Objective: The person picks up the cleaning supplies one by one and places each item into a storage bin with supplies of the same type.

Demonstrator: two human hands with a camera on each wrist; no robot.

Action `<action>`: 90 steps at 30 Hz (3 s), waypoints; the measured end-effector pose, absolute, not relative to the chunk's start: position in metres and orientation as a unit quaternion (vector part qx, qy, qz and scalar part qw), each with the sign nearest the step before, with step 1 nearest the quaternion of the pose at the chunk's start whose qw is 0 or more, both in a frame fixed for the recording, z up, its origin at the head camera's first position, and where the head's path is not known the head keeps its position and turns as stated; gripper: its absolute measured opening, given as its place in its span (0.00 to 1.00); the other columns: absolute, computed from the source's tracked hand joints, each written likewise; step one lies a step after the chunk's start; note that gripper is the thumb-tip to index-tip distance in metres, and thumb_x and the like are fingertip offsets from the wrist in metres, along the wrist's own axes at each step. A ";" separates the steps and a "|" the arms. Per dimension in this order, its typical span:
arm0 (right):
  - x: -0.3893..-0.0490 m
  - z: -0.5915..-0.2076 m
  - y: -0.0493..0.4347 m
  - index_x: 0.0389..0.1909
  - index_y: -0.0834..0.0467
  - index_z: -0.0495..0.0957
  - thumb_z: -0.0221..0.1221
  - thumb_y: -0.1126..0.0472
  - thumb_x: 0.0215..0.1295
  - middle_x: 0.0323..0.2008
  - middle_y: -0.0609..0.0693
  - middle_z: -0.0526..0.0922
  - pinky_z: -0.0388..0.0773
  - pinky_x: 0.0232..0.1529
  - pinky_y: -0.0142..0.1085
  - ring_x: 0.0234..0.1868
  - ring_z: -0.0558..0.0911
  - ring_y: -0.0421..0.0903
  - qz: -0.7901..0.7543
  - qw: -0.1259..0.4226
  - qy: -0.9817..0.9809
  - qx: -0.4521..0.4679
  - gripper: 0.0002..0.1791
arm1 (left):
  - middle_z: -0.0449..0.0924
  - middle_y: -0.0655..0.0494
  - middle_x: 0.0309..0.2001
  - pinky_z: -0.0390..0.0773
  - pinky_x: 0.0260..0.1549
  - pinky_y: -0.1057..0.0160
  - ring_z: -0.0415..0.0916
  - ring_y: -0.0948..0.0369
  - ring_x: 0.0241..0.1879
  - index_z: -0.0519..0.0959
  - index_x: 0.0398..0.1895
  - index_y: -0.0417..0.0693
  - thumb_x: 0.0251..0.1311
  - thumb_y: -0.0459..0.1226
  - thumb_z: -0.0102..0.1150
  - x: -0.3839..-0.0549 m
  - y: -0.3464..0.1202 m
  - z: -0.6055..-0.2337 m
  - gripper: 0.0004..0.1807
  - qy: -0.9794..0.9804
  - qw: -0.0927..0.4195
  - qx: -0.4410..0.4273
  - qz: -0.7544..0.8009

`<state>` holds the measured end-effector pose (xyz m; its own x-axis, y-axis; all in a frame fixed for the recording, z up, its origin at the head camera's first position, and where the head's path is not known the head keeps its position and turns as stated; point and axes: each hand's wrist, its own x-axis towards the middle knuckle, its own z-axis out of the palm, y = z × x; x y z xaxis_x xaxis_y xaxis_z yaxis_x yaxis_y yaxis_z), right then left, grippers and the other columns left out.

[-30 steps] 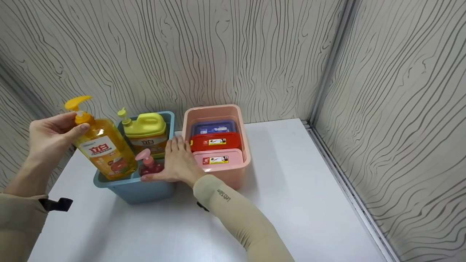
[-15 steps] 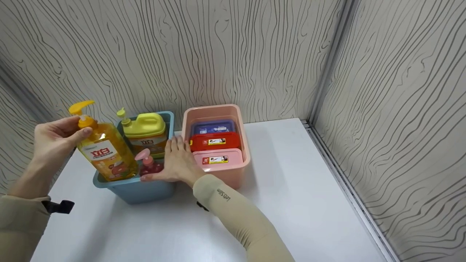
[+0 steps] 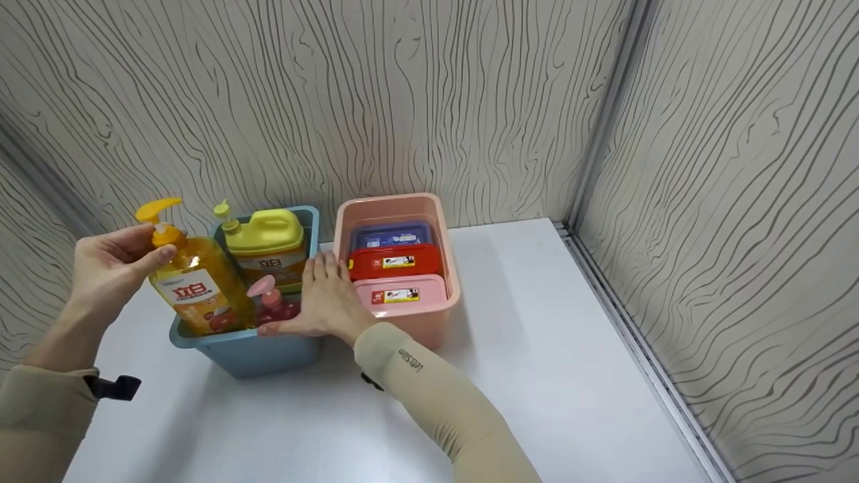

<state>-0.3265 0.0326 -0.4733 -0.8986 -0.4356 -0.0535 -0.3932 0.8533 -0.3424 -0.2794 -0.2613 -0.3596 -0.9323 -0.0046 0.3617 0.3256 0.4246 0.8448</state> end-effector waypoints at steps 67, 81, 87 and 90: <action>-0.326 -0.474 0.031 0.94 0.56 0.41 0.55 0.05 0.52 0.95 0.56 0.42 0.39 0.96 0.55 0.96 0.40 0.57 -0.154 0.058 0.963 -0.213 0.83 | 0.89 0.36 0.66 0.90 0.56 0.69 0.93 0.63 0.56 0.82 0.74 0.37 0.76 0.35 0.73 -0.282 -0.270 -0.423 0.27 -0.854 0.051 -0.074 -0.512; -0.326 -0.474 0.031 0.94 0.56 0.42 0.54 0.04 0.52 0.95 0.55 0.42 0.39 0.96 0.55 0.96 0.41 0.57 -0.145 0.060 0.965 -0.211 0.83 | 0.90 0.36 0.64 0.91 0.56 0.67 0.93 0.45 0.61 0.83 0.72 0.36 0.75 0.35 0.73 -0.282 -0.269 -0.433 0.26 -0.862 0.046 -0.080 -0.499; -0.327 -0.474 0.031 0.94 0.56 0.42 0.54 0.04 0.51 0.95 0.55 0.42 0.39 0.96 0.54 0.96 0.41 0.57 -0.147 0.061 0.965 -0.210 0.83 | 0.90 0.36 0.64 0.91 0.56 0.67 0.92 0.44 0.61 0.83 0.72 0.36 0.76 0.34 0.72 -0.283 -0.269 -0.436 0.25 -0.863 0.042 -0.081 -0.498; -0.327 -0.474 0.031 0.94 0.55 0.41 0.54 0.04 0.51 0.95 0.55 0.42 0.39 0.96 0.55 0.96 0.40 0.57 -0.150 0.063 0.965 -0.207 0.83 | 0.90 0.36 0.65 0.91 0.56 0.66 0.92 0.44 0.61 0.83 0.71 0.36 0.76 0.34 0.72 -0.283 -0.268 -0.437 0.24 -0.862 0.037 -0.081 -0.499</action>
<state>-0.3267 0.0311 -0.4738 -0.9059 -0.4191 -0.0603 -0.3811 0.8692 -0.3149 -0.2829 -0.2683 -0.4371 -0.9840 0.1028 0.1452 0.1772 0.4898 0.8537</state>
